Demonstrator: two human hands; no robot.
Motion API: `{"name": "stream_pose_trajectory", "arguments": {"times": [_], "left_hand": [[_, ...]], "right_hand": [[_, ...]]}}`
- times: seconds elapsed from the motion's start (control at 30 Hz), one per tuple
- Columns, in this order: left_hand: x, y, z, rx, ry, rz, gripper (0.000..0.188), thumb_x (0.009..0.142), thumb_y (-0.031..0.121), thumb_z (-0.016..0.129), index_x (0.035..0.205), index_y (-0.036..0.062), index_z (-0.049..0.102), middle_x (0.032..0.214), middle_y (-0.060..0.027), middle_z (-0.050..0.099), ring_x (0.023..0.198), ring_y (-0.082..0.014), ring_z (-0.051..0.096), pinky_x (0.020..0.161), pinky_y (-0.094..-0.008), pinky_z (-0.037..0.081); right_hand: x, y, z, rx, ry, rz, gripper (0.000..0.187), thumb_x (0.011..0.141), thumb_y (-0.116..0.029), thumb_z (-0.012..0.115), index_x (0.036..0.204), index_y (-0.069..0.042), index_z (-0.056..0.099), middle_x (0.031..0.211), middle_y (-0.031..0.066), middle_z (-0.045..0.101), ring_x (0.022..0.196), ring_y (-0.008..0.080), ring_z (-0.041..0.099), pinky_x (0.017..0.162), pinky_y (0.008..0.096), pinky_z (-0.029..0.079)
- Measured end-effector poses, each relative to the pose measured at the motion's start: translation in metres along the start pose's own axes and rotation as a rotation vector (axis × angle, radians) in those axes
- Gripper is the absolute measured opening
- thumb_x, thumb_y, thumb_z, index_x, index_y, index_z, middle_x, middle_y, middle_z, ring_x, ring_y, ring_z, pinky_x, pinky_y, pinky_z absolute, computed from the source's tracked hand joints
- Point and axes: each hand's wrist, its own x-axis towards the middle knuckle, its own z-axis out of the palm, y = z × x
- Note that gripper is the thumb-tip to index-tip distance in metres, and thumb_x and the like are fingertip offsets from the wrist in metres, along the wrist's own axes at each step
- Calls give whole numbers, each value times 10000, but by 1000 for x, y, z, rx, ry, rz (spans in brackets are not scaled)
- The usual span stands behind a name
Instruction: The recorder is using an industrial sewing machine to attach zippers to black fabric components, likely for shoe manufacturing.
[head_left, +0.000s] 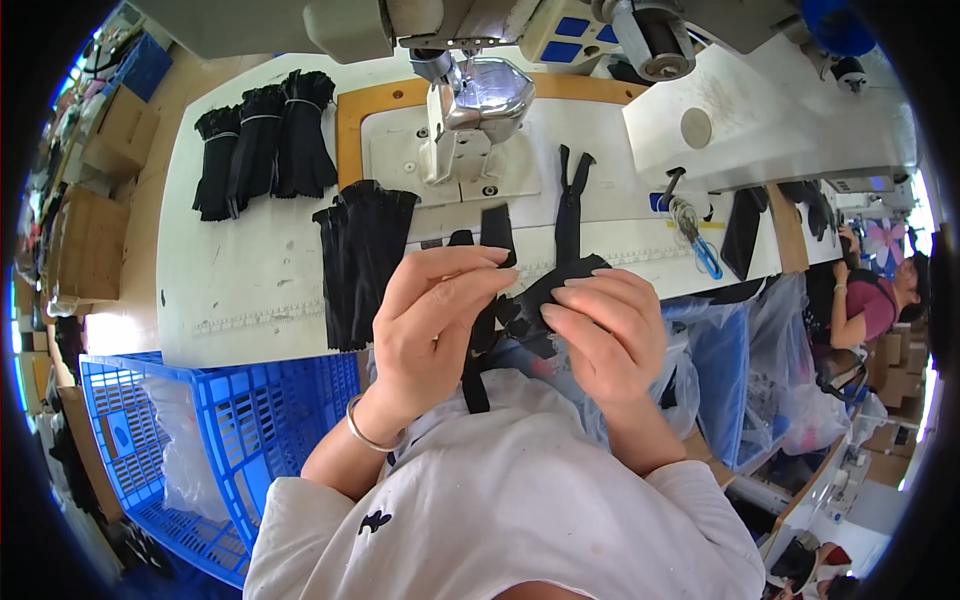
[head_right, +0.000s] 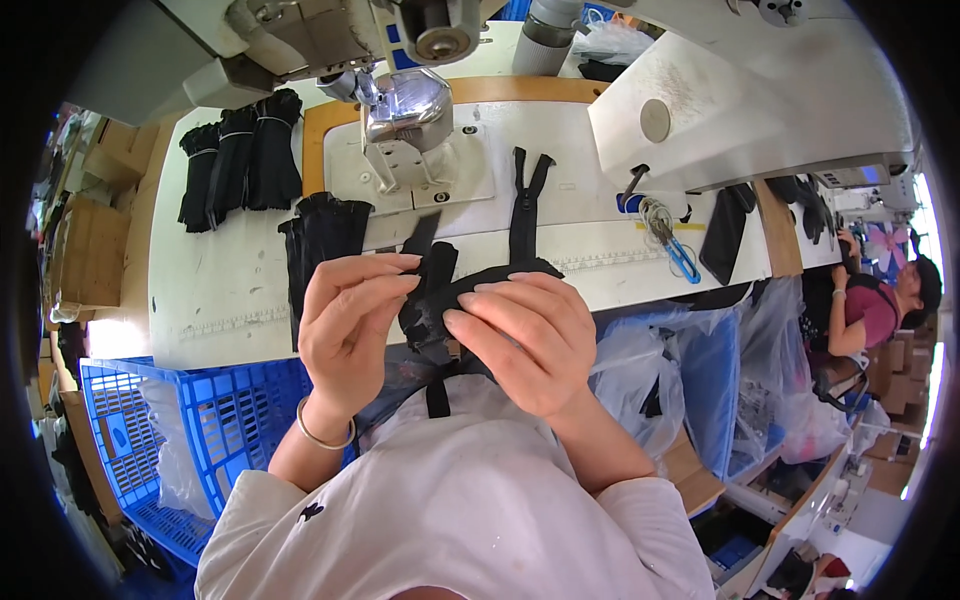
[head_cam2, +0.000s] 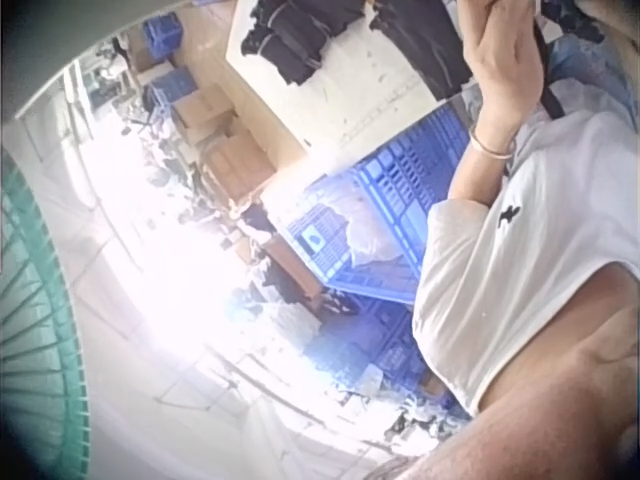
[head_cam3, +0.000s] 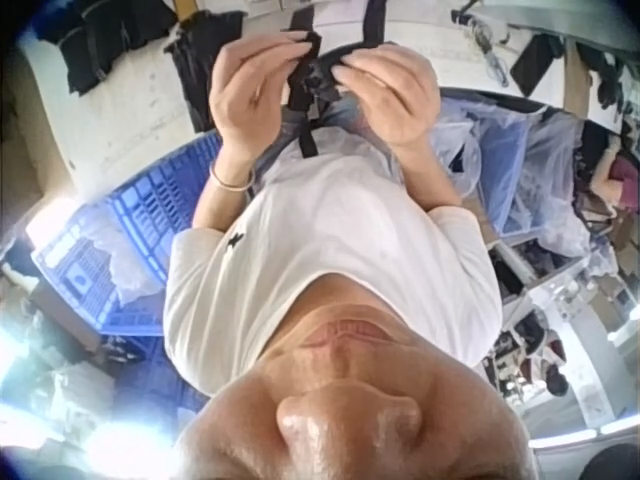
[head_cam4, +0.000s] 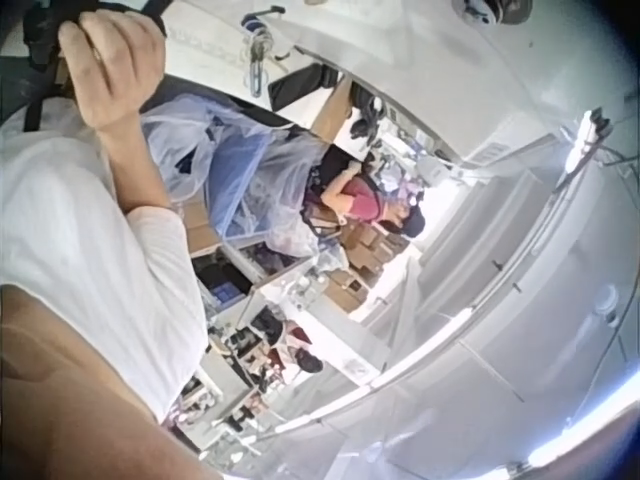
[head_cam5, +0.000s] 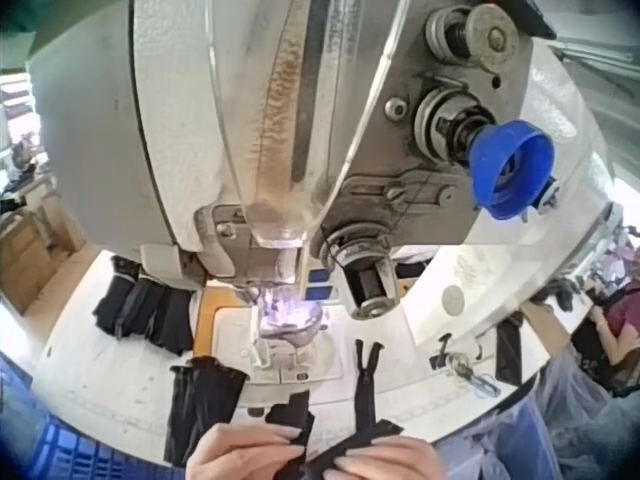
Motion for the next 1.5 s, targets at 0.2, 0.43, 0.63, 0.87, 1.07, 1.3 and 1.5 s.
{"name": "stream_pose_trajectory", "arguments": {"times": [0.2,0.43,0.63,0.87,1.07,1.3,1.5], "left_hand": [[1,3,3,-282,44,-163,231,811,-141,585,993,-28,671,1012,-115,624,870,-174,637,712,-231,524],[-1,4,5,-769,98,-714,204,836,-49,656,1040,-38,655,923,-80,683,849,-119,652,728,-234,550],[-6,3,7,-900,101,-691,225,836,-12,680,1054,-50,637,934,-92,672,844,-131,647,749,-243,543],[-8,1,7,-856,37,-751,218,819,-21,698,1023,-42,626,941,-74,662,853,-105,631,752,-225,526],[-5,3,10,-874,66,-767,199,826,-44,674,1019,-29,630,942,-55,658,840,-79,614,730,-195,506],[-2,6,10,-875,85,-757,184,832,-52,660,1013,-26,631,936,-41,650,830,-68,602,723,-188,492],[-2,6,10,-905,94,-776,180,836,-43,661,1011,-21,627,938,-35,646,845,-68,601,728,-190,491]], "right_hand": [[0,-12,-5,366,-132,406,205,654,-18,753,837,-59,670,768,36,648,674,217,587,613,308,460],[5,-15,-6,583,-218,765,106,775,11,706,856,3,639,987,93,640,657,95,563,577,230,451],[8,-16,-7,627,-257,880,93,800,27,679,877,10,630,868,67,655,648,95,563,567,222,452],[8,-13,-6,616,-268,876,98,797,23,686,872,9,626,825,49,632,640,88,546,565,223,432],[8,-7,-4,642,-295,936,94,801,-7,700,858,8,627,776,35,621,626,73,530,558,216,412],[7,-5,2,830,-266,1091,90,827,-50,698,846,0,626,740,-16,599,609,32,471,550,198,379],[8,0,4,854,-319,1061,81,819,-37,684,856,-4,621,739,-35,586,600,9,447,539,184,355]]}}
